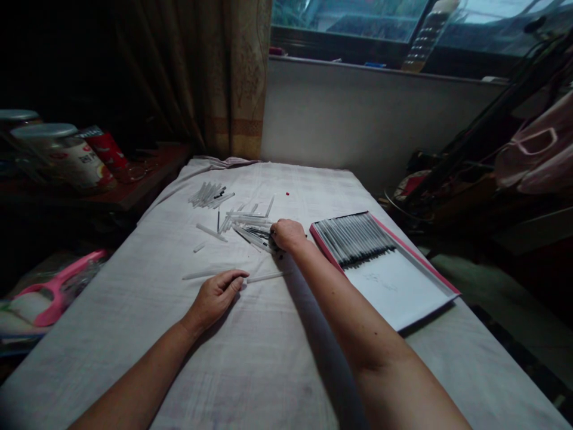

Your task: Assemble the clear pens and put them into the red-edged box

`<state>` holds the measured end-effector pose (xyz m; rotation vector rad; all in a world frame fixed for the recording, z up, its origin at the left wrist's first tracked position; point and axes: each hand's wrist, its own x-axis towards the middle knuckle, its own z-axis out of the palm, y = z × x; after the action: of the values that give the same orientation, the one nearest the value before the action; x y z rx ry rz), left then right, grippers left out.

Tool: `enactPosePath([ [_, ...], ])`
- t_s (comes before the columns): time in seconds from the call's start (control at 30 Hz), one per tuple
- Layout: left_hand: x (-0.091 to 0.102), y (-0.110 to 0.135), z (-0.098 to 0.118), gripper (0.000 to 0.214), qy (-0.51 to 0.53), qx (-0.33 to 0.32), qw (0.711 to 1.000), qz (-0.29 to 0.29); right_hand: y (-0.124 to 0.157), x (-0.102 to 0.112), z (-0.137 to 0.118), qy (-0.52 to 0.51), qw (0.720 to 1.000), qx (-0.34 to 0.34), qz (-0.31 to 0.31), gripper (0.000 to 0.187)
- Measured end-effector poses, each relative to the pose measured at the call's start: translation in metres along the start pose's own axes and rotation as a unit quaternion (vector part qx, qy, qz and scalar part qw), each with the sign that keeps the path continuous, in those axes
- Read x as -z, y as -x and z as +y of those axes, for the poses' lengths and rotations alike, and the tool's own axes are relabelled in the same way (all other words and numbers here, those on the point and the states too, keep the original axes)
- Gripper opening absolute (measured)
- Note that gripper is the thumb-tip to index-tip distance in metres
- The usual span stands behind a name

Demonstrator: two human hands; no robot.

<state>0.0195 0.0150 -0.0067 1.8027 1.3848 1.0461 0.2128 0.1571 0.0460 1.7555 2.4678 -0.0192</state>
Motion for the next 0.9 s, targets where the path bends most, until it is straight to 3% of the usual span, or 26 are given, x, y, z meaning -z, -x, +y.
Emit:
enactPosePath([
  [0.4, 0.000, -0.001, -0.002, 0.022, -0.009, -0.022, 1.000, 0.008, 0.002, 0.005, -0.008, -0.010, 1.000, -0.001, -0.001, 0.031],
  [0.53, 0.001, -0.001, -0.002, 0.018, -0.082, -0.082, 0.993, 0.018, 0.021, 0.007, -0.002, -0.031, 0.998, -0.041, 0.036, 0.032],
  [0.6, 0.001, 0.001, -0.001, 0.019, -0.149, -0.100, 0.984, 0.017, 0.036, 0.004, 0.003, -0.092, 0.990, -0.078, 0.078, 0.031],
  [0.7, -0.003, 0.003, 0.006, 0.022, -0.256, -0.105, 0.961, 0.003, 0.066, -0.012, 0.008, -0.260, 0.946, -0.106, 0.161, 0.037],
  [0.9, -0.017, -0.010, 0.032, 0.020, -0.412, -0.085, 0.904, -0.072, 0.111, -0.058, 0.010, -0.537, 0.801, -0.065, 0.258, 0.029],
])
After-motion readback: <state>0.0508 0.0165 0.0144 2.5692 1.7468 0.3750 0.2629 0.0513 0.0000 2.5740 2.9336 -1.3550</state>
